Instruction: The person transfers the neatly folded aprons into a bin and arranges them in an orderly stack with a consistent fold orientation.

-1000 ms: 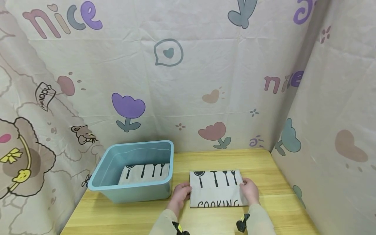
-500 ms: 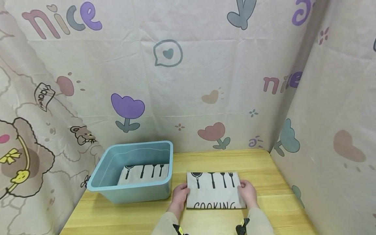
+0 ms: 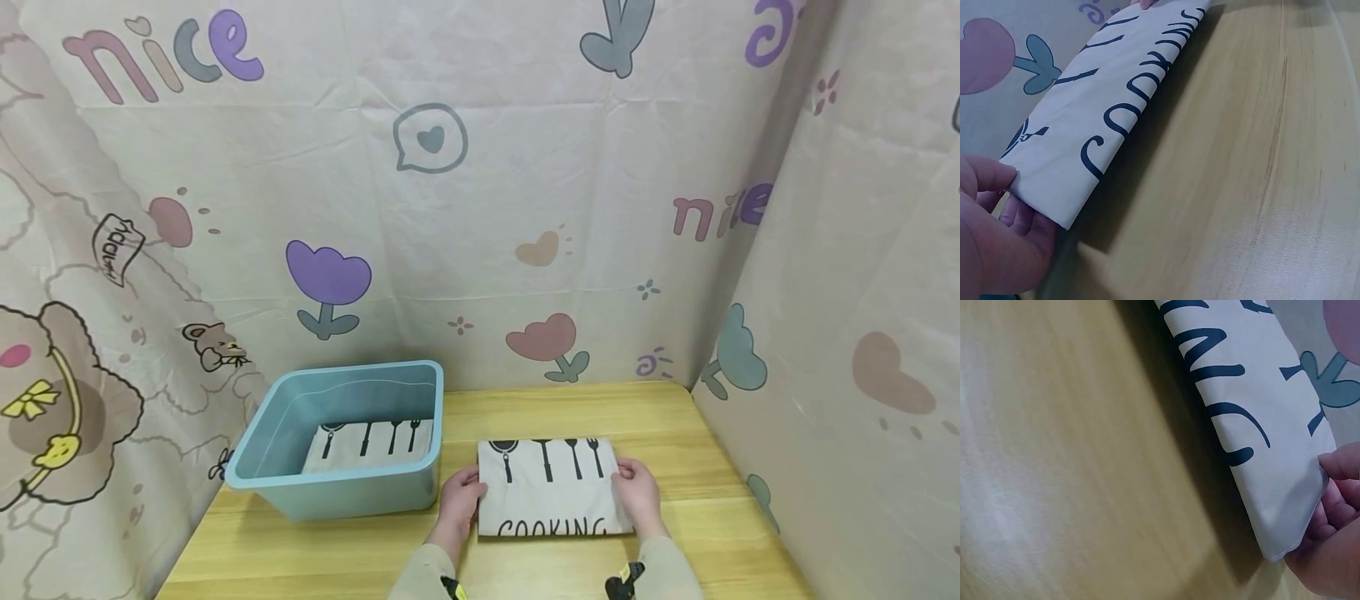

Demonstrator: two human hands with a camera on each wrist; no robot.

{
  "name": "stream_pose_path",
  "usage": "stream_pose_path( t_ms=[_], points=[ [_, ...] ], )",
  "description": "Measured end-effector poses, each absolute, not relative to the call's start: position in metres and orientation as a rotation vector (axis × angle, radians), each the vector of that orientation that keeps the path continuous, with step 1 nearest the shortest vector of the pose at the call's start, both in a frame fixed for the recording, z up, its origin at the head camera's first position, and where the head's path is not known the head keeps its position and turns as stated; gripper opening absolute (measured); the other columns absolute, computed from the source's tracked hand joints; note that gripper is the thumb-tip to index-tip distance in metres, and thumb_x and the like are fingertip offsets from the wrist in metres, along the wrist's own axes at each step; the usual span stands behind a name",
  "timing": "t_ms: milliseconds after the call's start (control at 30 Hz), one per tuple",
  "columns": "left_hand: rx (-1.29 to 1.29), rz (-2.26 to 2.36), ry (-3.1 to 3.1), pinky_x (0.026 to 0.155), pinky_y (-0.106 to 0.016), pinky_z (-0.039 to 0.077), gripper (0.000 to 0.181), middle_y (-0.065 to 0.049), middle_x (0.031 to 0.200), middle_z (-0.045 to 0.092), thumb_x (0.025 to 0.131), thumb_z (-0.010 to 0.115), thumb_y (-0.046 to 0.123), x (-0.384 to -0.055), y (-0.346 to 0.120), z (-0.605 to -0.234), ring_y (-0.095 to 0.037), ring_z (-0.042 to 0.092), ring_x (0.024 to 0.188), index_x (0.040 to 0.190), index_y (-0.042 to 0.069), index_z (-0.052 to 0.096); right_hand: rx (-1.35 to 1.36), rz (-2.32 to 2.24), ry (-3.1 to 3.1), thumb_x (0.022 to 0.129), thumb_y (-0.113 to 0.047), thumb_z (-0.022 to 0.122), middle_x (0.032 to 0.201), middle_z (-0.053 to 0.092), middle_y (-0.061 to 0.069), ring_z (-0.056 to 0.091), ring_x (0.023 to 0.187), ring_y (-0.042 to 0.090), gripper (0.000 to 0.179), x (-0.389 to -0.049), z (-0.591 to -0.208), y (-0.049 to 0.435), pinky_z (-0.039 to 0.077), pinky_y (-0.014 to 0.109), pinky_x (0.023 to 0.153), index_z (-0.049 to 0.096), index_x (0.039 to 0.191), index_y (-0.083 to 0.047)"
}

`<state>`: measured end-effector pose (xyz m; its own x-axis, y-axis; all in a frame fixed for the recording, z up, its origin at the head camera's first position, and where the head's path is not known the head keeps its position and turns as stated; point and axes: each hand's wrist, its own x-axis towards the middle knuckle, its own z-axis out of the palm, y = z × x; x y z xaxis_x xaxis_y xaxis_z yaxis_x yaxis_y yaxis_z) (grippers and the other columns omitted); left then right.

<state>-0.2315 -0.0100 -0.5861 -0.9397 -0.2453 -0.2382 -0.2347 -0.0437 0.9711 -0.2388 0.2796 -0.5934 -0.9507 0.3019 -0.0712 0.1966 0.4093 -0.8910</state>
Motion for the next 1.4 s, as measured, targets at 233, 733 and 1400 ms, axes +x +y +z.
stream_pose_path(
  t_ms=[233,733,1400],
  points=[
    [0.509,-2.202,-2.174,0.092,-0.046,0.051,0.048,-0.026,0.120,0.064,0.079,0.062,-0.009,-0.232,-0.009,-0.574,-0.038,0.061,0.110,0.127,-0.008,0.060,-0.472,1.645,-2.509,0.092,0.000,0.056,0.110,0.061,0.026,0.057,0.096,0.028,0.040,-0.237,-0.580,0.286,0.045,0.020,0.072,0.052,0.128,0.015],
    [0.393,-2.232,-2.135,0.088,-0.042,0.053,0.043,-0.018,0.114,0.067,0.082,0.063,-0.008,-0.231,-0.005,-0.549,-0.030,0.063,0.104,0.126,-0.007,0.062,-0.391,1.677,-2.459,0.093,0.000,0.056,0.097,0.063,0.009,0.052,0.079,0.000,0.040,-0.234,-0.546,0.299,0.046,0.016,0.069,0.050,0.128,0.017],
    [0.250,-2.035,-2.204,0.079,-0.036,0.055,0.038,-0.005,0.096,0.068,0.084,0.068,-0.002,-0.222,-0.007,-0.494,-0.018,0.063,0.089,0.122,0.001,0.068,-0.383,1.775,-2.329,0.096,0.002,0.055,0.093,0.056,-0.007,0.050,0.083,-0.002,0.040,-0.231,-0.507,0.299,0.045,0.014,0.073,0.047,0.133,0.013]
  ],
)
